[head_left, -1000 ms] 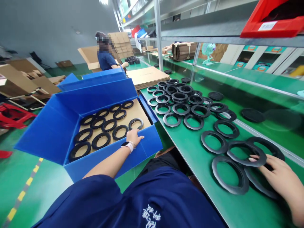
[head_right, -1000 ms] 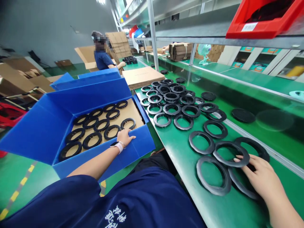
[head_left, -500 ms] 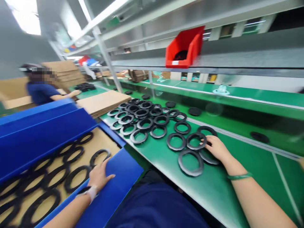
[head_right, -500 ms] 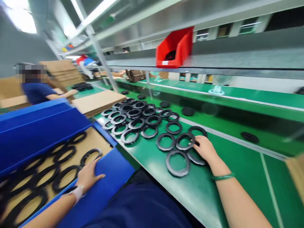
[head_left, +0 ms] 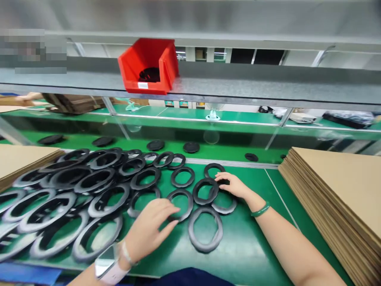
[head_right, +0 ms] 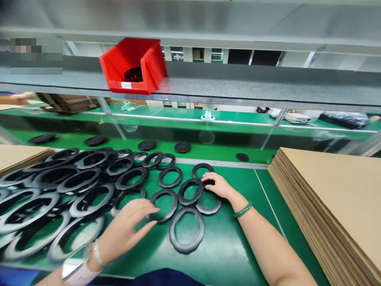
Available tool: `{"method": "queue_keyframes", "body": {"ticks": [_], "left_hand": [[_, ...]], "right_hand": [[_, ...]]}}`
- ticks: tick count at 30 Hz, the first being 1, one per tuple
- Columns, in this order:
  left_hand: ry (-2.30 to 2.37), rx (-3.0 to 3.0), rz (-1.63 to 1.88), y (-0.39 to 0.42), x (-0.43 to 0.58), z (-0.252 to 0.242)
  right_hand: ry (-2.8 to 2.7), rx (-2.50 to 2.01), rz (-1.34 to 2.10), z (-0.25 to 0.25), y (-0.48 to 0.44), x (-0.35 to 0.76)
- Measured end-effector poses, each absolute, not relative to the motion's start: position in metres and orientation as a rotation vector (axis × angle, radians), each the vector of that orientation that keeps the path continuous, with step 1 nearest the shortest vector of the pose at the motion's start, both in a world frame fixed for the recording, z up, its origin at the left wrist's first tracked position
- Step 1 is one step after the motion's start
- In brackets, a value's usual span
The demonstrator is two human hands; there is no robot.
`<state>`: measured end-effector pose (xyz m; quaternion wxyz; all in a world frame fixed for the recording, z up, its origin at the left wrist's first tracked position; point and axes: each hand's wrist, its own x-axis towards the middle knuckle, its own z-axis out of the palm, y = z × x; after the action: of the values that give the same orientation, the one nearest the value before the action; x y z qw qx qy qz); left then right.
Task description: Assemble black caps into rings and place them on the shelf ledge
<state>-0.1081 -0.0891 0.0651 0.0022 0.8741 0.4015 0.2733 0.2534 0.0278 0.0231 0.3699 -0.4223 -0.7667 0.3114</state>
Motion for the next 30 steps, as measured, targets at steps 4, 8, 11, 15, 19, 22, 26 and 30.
{"method": "queue_keyframes", "body": {"ticks": [4, 8, 11, 15, 19, 22, 26, 30], "left_hand": [[1.038, 2.778, 0.769, -0.037, -0.044, 0.056], [1.001, 2.706, 0.725, -0.025, -0.024, 0.034], [0.998, 2.675, 0.661, -0.032, -0.025, 0.028], [0.944, 2.675, 0.592, -0.037, -0.028, 0.033], [0.930, 2.702, 0.564, -0.036, -0.029, 0.036], [0.928, 2.740, 0.580, -0.039, -0.029, 0.035], [0.937, 2.749, 0.592, -0.042, -0.027, 0.032], [0.963, 2.733, 0.583, -0.041, -0.025, 0.029]], "right_hand": [[-1.699, -1.173, 0.782, 0.017, 0.039, 0.267], [-1.444, -1.333, 0.761, 0.002, 0.052, 0.281], [-1.315, -1.411, 0.803, -0.005, 0.056, 0.287], [-1.214, -1.461, 0.855, -0.006, 0.059, 0.289], [-1.178, -1.464, 0.868, -0.007, 0.060, 0.290], [-1.172, -1.455, 0.847, -0.010, 0.058, 0.292], [-1.209, -1.455, 0.840, -0.011, 0.058, 0.294], [-1.257, -1.468, 0.784, -0.011, 0.061, 0.293]]}}
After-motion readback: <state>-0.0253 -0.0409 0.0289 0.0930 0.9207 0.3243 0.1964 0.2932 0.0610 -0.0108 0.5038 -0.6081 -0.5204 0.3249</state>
